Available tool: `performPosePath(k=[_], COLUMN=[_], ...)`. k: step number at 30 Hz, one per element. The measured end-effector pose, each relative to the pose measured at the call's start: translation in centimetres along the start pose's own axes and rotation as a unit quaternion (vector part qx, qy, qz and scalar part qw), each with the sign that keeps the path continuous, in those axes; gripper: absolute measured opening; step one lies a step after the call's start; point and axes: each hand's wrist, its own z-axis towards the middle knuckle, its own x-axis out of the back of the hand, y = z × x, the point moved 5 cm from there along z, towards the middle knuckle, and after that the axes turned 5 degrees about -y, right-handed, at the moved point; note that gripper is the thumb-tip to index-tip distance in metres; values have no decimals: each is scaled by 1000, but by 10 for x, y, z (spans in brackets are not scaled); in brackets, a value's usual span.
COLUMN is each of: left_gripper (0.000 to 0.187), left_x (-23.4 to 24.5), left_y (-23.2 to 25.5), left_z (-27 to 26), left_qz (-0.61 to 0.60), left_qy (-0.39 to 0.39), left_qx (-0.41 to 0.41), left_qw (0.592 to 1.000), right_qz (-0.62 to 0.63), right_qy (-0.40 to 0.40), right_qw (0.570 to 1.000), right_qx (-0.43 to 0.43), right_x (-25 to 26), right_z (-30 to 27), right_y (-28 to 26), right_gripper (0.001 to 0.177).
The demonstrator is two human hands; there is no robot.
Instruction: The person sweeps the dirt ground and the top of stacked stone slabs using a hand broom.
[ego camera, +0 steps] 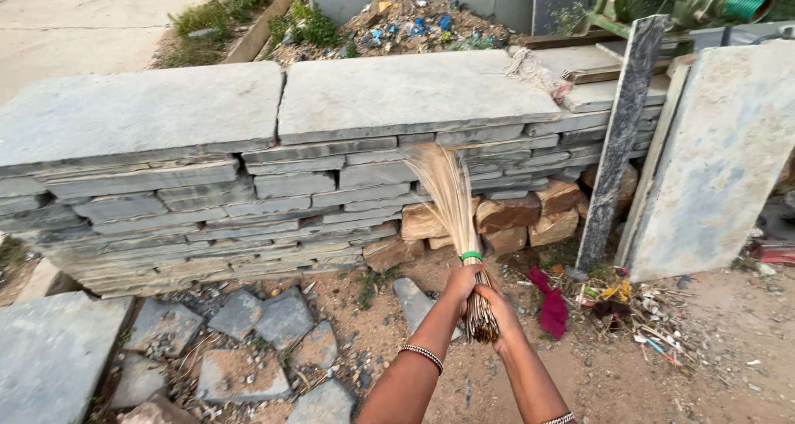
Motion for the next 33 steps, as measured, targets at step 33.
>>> performPosePath(k=[33], left_gripper=[49], left_x=[-79], left_y=[-13], left_z=[14], left_qz=[-10], left_qy=[64], left_qx=[-64], left_qw=[996], right_qz=[-42], right_qy=[-64], right_qw=[996], right_qx=[-47], right_x=[98], right_z=[39], right_y=[-35], right_gripper=[58])
